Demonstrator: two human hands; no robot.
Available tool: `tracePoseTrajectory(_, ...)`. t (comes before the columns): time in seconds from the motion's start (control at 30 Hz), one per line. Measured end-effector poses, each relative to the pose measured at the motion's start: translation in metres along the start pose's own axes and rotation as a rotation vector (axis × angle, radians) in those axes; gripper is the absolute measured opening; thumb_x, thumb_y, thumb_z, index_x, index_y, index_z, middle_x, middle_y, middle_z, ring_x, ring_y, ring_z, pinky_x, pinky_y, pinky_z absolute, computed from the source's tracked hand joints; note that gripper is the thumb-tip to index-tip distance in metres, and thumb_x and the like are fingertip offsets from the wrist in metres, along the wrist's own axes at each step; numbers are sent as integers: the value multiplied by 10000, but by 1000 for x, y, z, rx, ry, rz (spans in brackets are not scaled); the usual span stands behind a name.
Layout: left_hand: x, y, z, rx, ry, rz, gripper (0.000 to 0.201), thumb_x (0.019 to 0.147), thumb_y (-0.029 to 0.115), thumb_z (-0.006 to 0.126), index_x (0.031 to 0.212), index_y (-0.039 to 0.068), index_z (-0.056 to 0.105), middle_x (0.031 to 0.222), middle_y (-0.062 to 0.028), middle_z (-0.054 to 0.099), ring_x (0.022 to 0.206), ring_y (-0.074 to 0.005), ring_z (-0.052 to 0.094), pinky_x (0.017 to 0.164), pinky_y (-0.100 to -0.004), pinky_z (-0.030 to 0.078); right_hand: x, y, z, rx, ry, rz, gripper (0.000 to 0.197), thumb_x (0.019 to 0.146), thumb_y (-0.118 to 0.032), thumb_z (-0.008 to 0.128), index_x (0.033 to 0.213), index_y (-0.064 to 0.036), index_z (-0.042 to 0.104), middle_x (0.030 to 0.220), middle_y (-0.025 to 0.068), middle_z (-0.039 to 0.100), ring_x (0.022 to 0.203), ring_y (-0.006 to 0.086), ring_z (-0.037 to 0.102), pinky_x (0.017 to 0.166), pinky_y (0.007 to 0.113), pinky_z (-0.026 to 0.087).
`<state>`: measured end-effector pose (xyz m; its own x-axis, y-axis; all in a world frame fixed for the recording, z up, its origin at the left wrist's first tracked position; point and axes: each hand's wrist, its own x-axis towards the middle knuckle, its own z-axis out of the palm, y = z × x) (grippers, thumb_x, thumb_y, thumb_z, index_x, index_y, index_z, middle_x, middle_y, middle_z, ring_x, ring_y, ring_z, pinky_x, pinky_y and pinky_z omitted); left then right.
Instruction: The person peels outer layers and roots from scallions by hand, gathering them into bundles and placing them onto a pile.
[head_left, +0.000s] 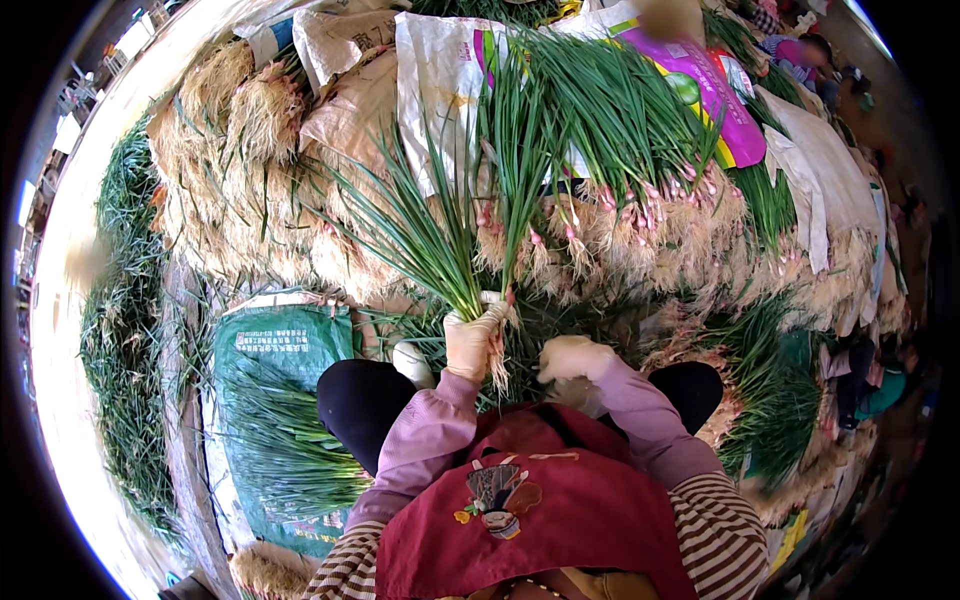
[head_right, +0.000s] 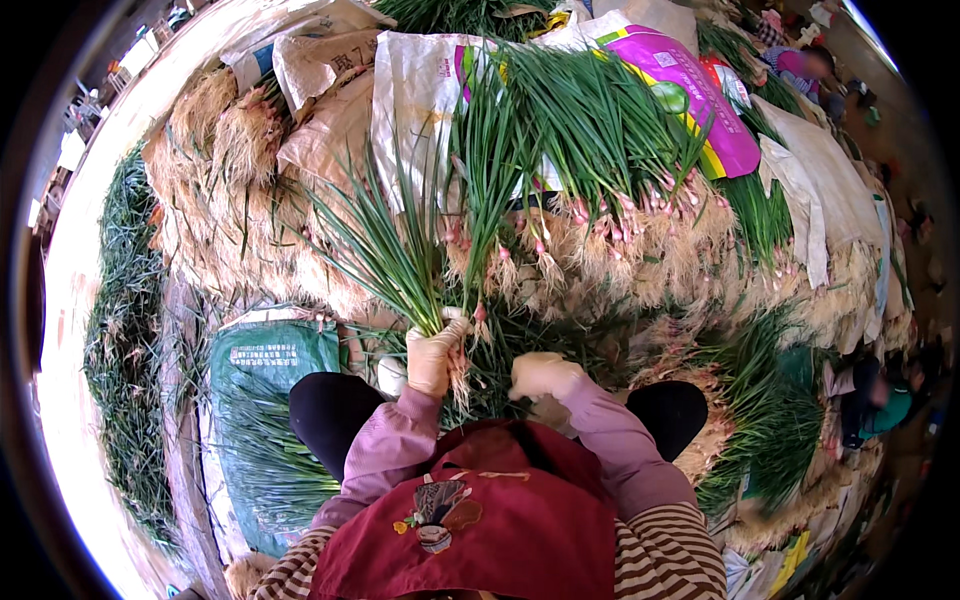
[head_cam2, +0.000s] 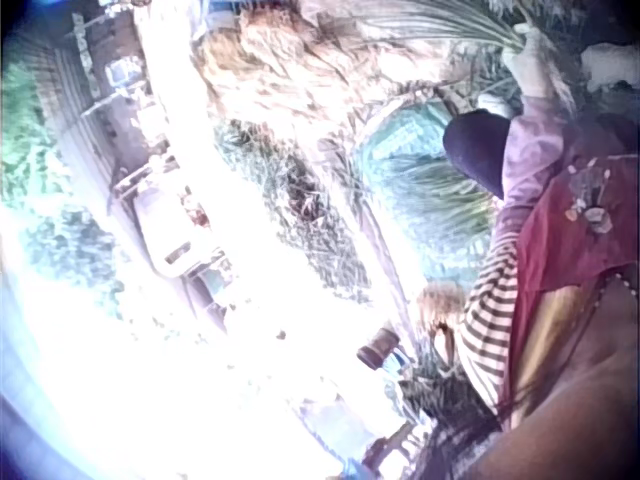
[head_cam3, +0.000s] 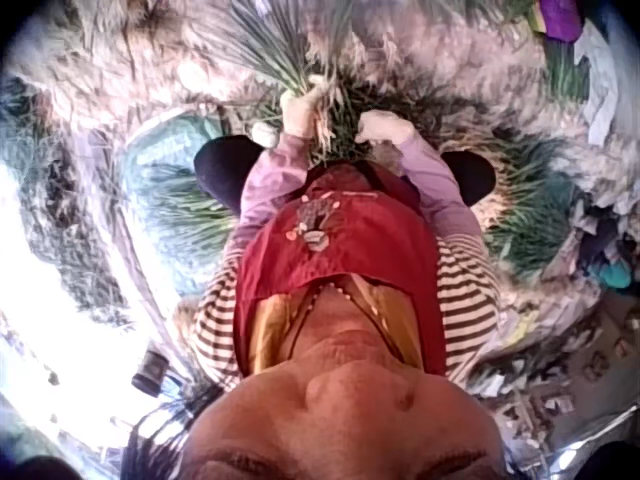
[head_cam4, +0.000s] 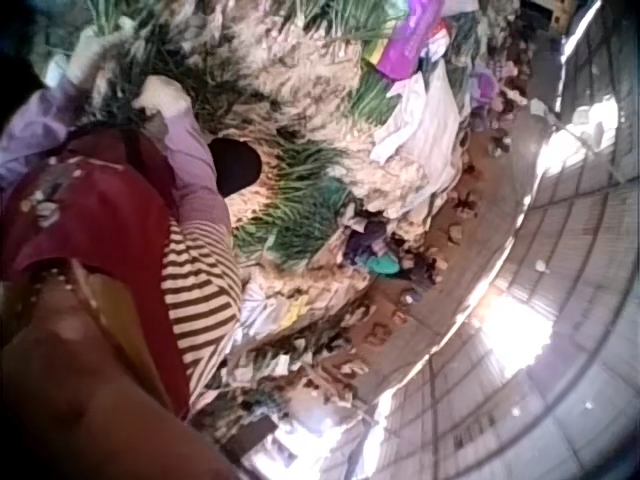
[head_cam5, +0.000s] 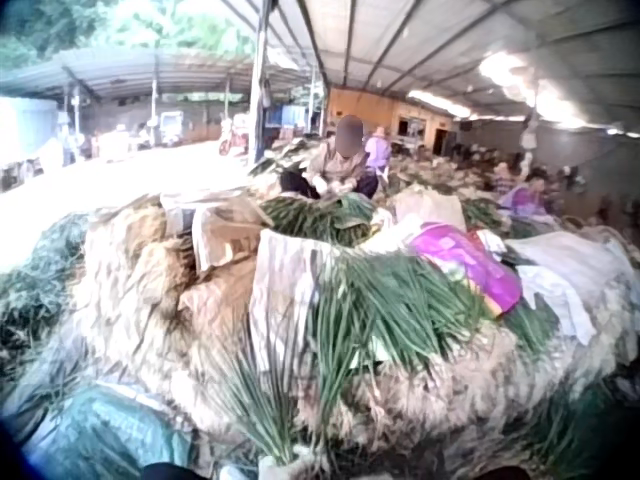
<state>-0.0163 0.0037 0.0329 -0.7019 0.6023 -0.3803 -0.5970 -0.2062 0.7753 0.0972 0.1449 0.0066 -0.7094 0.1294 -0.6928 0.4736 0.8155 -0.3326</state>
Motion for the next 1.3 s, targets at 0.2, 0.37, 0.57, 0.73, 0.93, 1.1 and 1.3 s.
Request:
tracePoseTrajectory(0.2, 0, 1, -3, -9, -66, -45, 60, 793, 26, 697, 833, 33, 652, 577, 32, 551, 416, -41, 431, 388, -195, 308, 13, -21, -46, 1135, 542, -246, 238, 902, -237, 581, 834, -26, 669, 612, 42, 608, 513, 95, 505, 492, 250, 386)
tracePoseTrajectory(0.37, -1, -4, -8, 113, -91, -53, 122, 750, -12, 724, 789, 49, 626, 594, 33, 554, 442, -42, 447, 414, -201, 338, 23, -35, -43, 1271, 779, -234, 240, 908, -213, 586, 804, -12, 665, 602, 22, 602, 482, 61, 472, 454, 212, 348)
tracePoseTrajectory(0.57, -2, -13, -10, 110, -39, 127, 88, 773, -42, 694, 810, 23, 649, 718, 8, 621, 600, -58, 529, 555, -208, 409, 23, -13, 2, 679, 74, -197, 225, 803, -251, 629, 769, -32, 674, 622, 53, 637, 506, 130, 556, 515, 283, 441)
tracePoseTrajectory(0.73, -10, 10, 2, -31, 63, 96, 44, 828, 27, 674, 865, 31, 649, 707, 11, 625, 480, -18, 432, 425, -183, 324, 11, -12, 16, -10, 313, -77, 338, 763, -321, 660, 983, -65, 660, 791, 141, 674, 756, 326, 654, 705, 408, 503)
tracePoseTrajectory(0.93, -9, 9, -2, -50, -16, 126, 80, 882, 81, 628, 946, 34, 618, 647, 5, 578, 466, -45, 468, 400, -181, 352, 86, -9, 29, 1304, 271, -36, 262, 848, -222, 632, 853, 40, 619, 644, 110, 627, 529, 213, 601, 487, 315, 453)
tracePoseTrajectory(1.1, -6, 6, -8, -38, 50, 146, 98, 870, 111, 650, 949, 59, 626, 638, 36, 542, 473, -36, 437, 416, -167, 319, 69, -40, -25, 1024, 981, -417, 252, 878, -191, 605, 969, 45, 600, 770, 153, 654, 676, 221, 639, 608, 304, 478)
tracePoseTrajectory(1.3, -2, 4, -5, -115, -100, 15, 120, 843, 61, 664, 961, 54, 637, 623, 50, 509, 442, -30, 381, 401, -191, 275, -2, -20, -117, 265, 1025, 228, 297, 857, -303, 619, 965, -27, 631, 736, 125, 657, 628, 272, 629, 585, 408, 482)
